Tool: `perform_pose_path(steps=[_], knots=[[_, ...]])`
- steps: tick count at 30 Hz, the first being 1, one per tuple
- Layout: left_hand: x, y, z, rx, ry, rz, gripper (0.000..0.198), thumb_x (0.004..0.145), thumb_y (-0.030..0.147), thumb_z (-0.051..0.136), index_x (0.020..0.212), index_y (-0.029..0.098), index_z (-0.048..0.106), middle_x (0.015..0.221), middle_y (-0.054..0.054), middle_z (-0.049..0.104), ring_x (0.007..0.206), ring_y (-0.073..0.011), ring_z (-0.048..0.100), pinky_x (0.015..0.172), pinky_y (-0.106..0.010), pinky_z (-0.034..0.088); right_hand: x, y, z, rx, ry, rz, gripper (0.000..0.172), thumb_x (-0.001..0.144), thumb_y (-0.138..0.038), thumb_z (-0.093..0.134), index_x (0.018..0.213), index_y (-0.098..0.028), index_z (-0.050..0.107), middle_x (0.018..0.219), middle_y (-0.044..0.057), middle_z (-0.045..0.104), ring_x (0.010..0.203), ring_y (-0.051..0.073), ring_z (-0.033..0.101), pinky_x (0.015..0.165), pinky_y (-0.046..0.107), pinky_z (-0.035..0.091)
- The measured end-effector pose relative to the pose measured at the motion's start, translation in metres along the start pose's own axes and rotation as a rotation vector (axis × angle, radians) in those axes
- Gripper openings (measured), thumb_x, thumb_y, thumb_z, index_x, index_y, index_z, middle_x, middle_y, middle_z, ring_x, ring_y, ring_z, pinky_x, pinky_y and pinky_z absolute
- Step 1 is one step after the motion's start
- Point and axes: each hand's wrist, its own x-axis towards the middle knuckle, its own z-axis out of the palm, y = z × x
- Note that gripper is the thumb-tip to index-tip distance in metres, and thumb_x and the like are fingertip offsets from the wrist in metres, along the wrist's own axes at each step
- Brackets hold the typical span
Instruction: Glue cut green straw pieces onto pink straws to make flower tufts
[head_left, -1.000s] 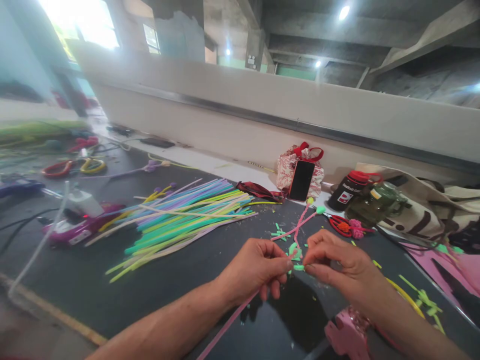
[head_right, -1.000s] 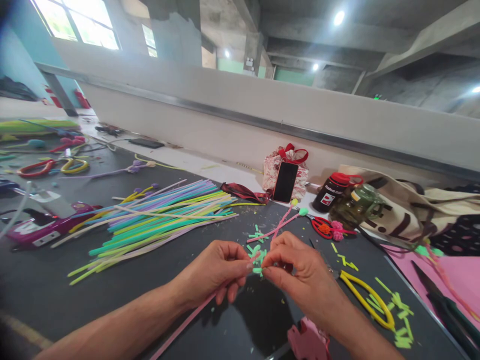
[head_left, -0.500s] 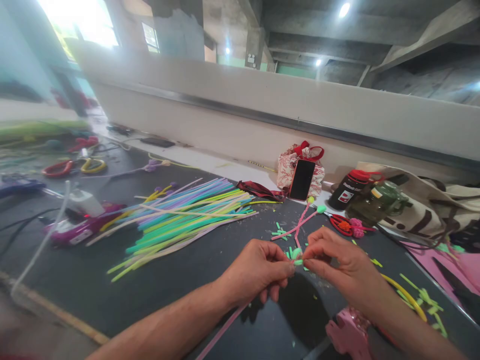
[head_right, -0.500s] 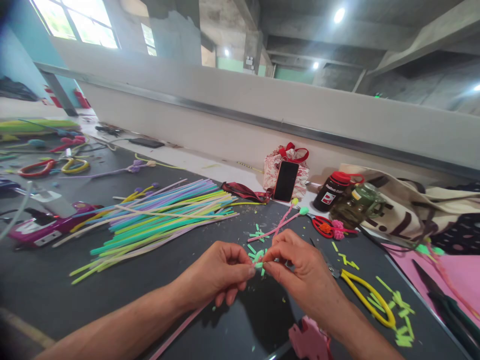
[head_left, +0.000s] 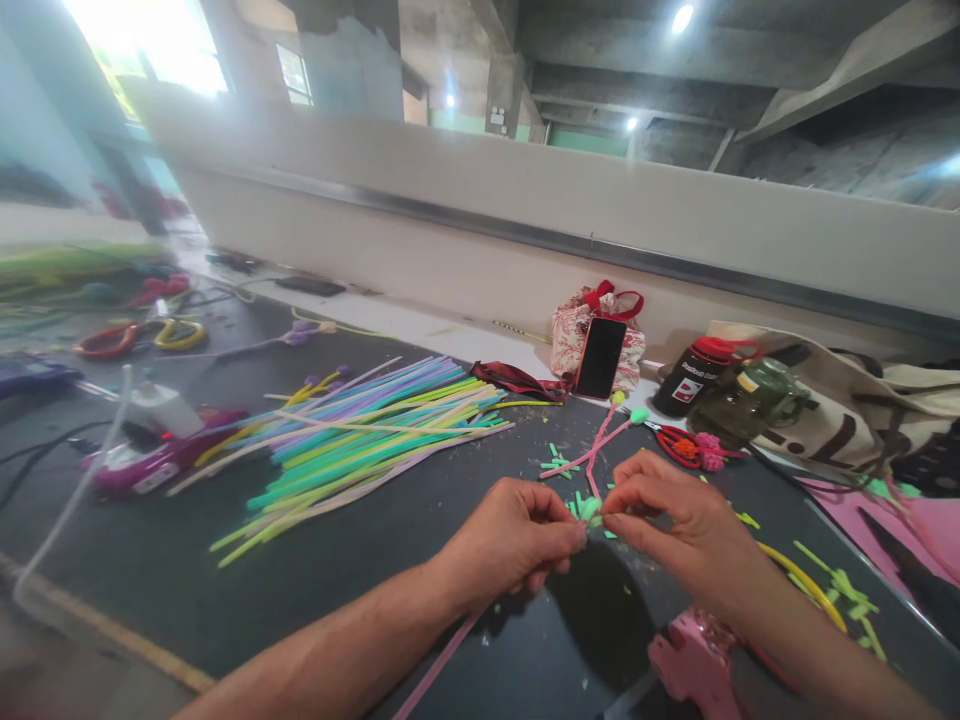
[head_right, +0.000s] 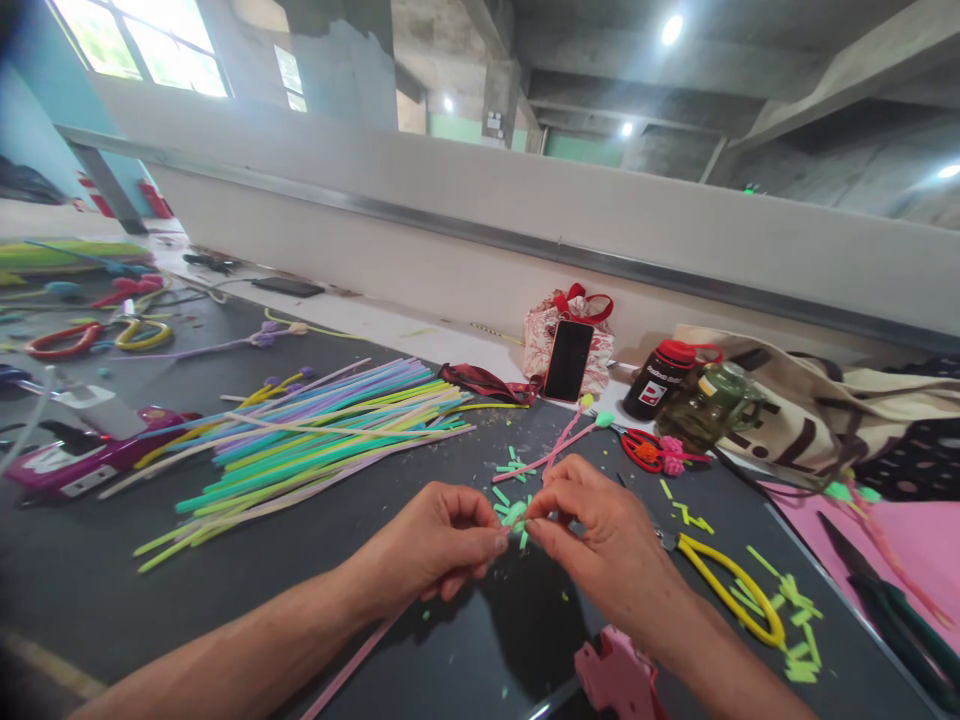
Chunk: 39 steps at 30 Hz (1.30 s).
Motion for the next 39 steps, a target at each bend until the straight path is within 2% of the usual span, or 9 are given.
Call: perform_pose_path(steps=[11,20,28,39], knots=[[0.0022,-0.0010,-0.0037,-0.112,-0.047,-0.049,0.019,0.065,0.032,0.060,0.062,0.016,0.051,0.045,0.006,0.051,0.029,-0.0023,0.036,0.026,-0.014,0.019,0.0033,-0.0010,0.0017,0.030,0.052,-0.043,0.010,0.077,-0.016,0.055,0.071,-0.021,0.061,0.077,0.000,0.052,0.070,0.014,0.053,0.062,0.026,0.039],[0.0028,0.0034,-0.0059,-0.234,-0.061,-0.104,0.020,0.061,0.030,0.064,0.059,0.014,0.053,0.042,0.006,0.051,0.026,-0.0019,0.034,0.026,-0.015,0.016,0.0093,-0.0038,0.0044,0.104,0.082,0.029,0.012,0.076,-0.016,0.055,0.066,-0.019,0.061,0.075,0.000,0.054,0.070,0.014,0.052,0.063,0.027,0.037],[0.0041,0.0028,-0.0055,-0.271,-0.077,-0.114,0.017,0.060,0.027,0.065,0.060,0.013,0.054,0.042,0.006,0.051,0.025,-0.0026,0.035,0.025,-0.015,0.015,0.0084,-0.0085,0.0077,0.114,0.131,0.060,0.013,0.076,-0.017,0.053,0.064,-0.018,0.059,0.074,0.000,0.053,0.069,0.014,0.051,0.063,0.027,0.037],[0.0035,0.0027,-0.0061,-0.256,-0.079,-0.118,0.017,0.061,0.028,0.064,0.062,0.014,0.055,0.043,0.006,0.051,0.026,-0.0023,0.036,0.025,-0.015,0.014,0.0096,-0.0078,0.0094,0.158,0.144,0.024,0.012,0.076,-0.017,0.054,0.065,-0.019,0.059,0.074,0.000,0.052,0.071,0.014,0.051,0.065,0.027,0.037]])
